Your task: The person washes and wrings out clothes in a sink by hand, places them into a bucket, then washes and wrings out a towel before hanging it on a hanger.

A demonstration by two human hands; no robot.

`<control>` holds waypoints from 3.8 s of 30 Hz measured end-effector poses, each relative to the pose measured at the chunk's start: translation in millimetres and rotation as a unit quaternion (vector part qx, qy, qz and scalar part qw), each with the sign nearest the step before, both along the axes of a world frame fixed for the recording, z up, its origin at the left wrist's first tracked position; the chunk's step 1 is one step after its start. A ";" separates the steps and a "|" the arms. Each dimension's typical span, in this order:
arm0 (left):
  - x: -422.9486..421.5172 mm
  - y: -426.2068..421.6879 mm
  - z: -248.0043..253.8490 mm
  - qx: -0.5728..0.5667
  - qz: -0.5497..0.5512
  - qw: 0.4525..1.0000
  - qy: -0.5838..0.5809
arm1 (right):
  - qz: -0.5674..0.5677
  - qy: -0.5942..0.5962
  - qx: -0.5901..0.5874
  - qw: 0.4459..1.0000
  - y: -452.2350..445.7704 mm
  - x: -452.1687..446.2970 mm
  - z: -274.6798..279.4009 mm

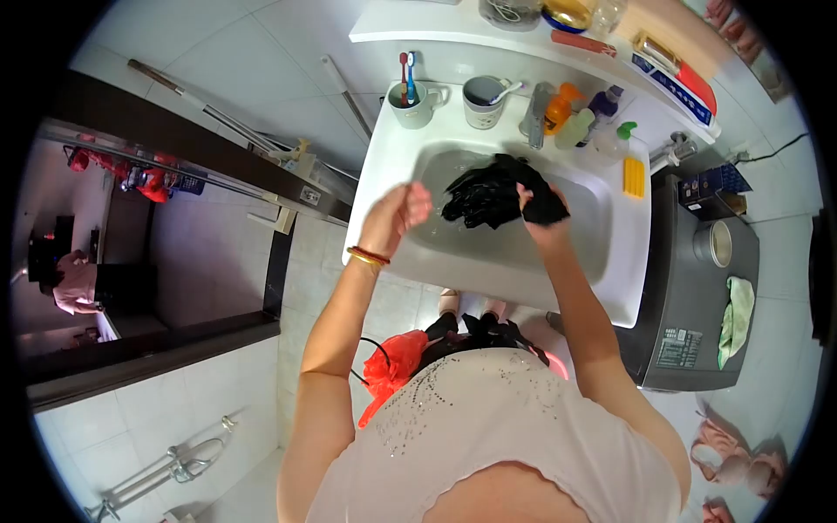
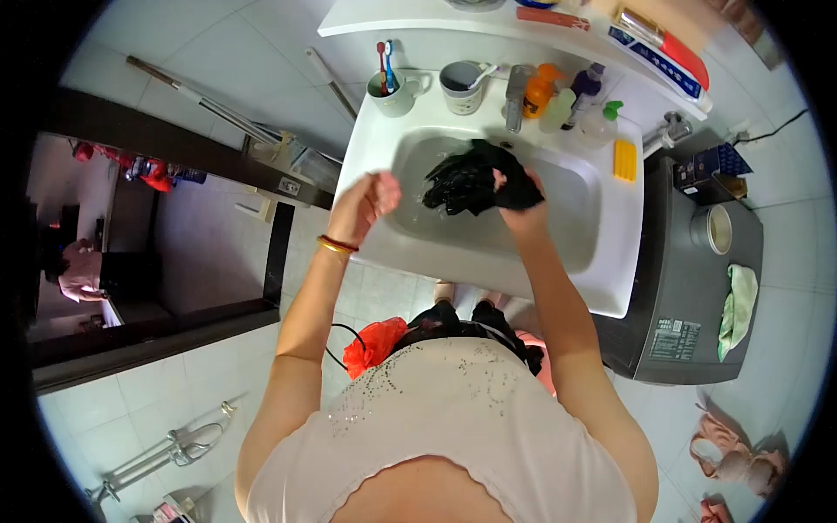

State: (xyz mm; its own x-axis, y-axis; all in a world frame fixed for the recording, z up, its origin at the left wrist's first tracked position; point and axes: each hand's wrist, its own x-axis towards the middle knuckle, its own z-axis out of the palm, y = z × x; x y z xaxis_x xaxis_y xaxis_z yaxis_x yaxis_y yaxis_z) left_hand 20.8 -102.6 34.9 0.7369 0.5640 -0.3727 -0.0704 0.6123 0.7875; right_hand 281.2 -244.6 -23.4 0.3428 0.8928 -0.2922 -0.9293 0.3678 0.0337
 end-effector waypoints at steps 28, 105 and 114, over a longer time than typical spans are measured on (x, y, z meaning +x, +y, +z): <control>161.8 -36.1 -89.4 -0.127 0.176 0.968 0.125 | 0.358 -0.888 -0.283 0.062 28.9 -29.6 42.8; 79.9 -1.3 -35.6 -0.244 0.155 0.956 -0.052 | 0.363 -0.851 -0.366 0.102 37.0 61.0 -169.4; 108.2 -13.6 -43.9 -0.209 0.186 0.953 -0.113 | 0.543 -0.366 -0.319 0.686 -5.9 31.6 31.7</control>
State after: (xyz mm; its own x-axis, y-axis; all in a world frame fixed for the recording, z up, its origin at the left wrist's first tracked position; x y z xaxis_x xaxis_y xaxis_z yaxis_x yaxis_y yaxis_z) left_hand 128.9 -116.2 -9.0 0.6034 0.6381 -0.4783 -0.4819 0.7696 0.4189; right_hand 312.9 -250.5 8.3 -0.1585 0.5083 -0.8465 -0.3499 -0.8306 -0.4332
